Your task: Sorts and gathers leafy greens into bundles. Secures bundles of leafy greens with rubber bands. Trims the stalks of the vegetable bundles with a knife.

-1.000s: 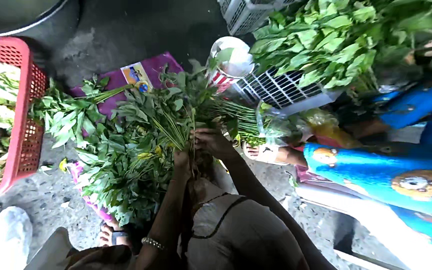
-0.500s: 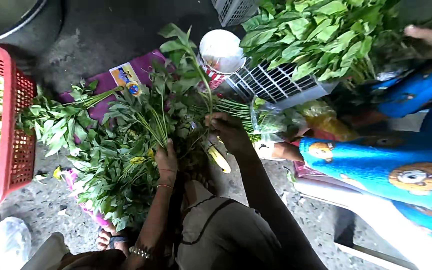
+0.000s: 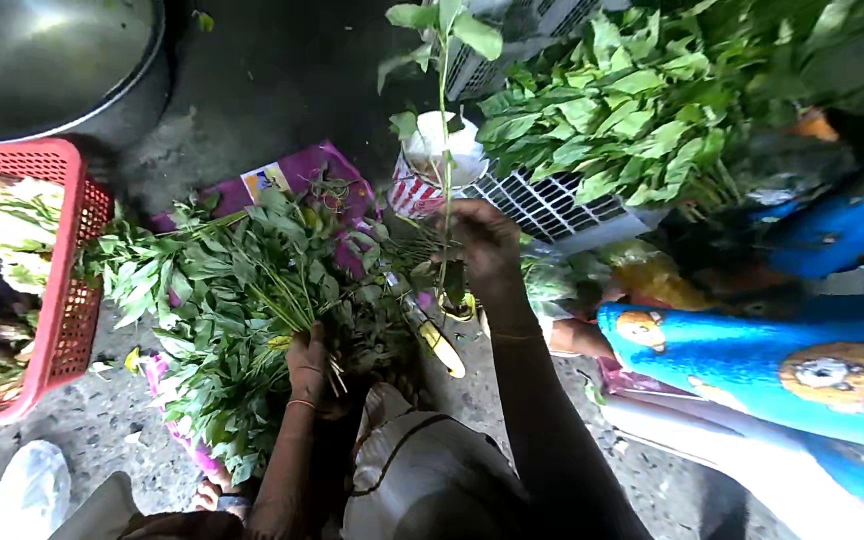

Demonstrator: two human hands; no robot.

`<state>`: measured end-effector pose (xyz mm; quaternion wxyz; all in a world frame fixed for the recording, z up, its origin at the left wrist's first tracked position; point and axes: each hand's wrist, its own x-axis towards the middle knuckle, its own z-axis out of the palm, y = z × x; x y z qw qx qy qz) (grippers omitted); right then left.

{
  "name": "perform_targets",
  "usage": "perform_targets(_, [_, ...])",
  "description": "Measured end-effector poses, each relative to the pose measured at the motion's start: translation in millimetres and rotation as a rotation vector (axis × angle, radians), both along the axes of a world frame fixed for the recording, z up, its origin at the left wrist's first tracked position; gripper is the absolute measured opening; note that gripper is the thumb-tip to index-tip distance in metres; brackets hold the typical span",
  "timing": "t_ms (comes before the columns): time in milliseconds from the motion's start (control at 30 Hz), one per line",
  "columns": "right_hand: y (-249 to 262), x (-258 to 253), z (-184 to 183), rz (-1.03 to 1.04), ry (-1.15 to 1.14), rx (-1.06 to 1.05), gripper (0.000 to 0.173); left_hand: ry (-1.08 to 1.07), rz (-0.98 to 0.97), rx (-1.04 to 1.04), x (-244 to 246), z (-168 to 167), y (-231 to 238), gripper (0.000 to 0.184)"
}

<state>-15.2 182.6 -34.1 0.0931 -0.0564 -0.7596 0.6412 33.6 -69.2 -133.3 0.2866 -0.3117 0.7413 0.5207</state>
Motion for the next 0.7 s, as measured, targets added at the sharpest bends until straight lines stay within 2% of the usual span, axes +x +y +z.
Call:
perform_targets(100, [-4.6, -2.8, 8.9, 0.028, 0.011, 0.012, 0.021, -0.135, -0.465, -0.22, -17.9, 23.3, -15.2, 0.075])
perform_targets(167, [-9.7, -3.7, 14.2, 0.002, 0.032, 0.035, 0.021, -0.221, -0.725, -0.42, -34.9, 54.8, -21.8, 0.082])
perform_targets(267, [-18.4, -1.4, 20.3, -0.027, 0.077, 0.084, 0.022, -0.143, -0.812, -0.532, -56.1, 102.5, -36.2, 0.073])
perform_targets(333, [-27.9, 1.5, 24.6, -0.019, 0.084, 0.103, 0.023, 0.086, -0.776, -0.566, -62.3, 126.3, -36.8, 0.059])
perform_targets(367, [-34.4, 2.1, 26.8, -0.006, 0.083, 0.103, 0.023, 0.28, -0.71, -0.526, -60.4, 131.5, -32.5, 0.052])
perform_targets(400, [-42.1, 1.6, 28.2, 0.002, 0.082, 0.105, 0.023, 0.47, -0.624, -0.427, -57.5, 134.1, -24.0, 0.048])
perform_targets(467, [-58.9, -1.6, 30.8, 0.001, 0.089, 0.15, 0.022, 0.703, -0.456, -0.126, -53.4, 136.9, 2.7, 0.046])
perform_targets(533, [-73.5, -5.0, 33.0, -0.006, 0.163, 0.288, 0.02, 0.773, -0.282, 0.16, -54.8, 141.2, 28.0, 0.043])
perform_targets(567, [-79.6, -5.8, 34.5, -0.003, 0.228, 0.366, 0.02, 0.771, -0.225, 0.233, -58.6, 145.7, 33.8, 0.043])
perform_targets(600, [-85.5, -5.7, 36.4, -0.007, 0.287, 0.43, 0.02, 0.787, -0.203, 0.242, -64.1, 150.0, 34.3, 0.042])
perform_targets(700, [-95.8, -6.8, 45.1, -0.025, 0.375, 0.566, 0.019, 0.898, -0.227, 0.069, -80.3, 165.1, 21.7, 0.026])
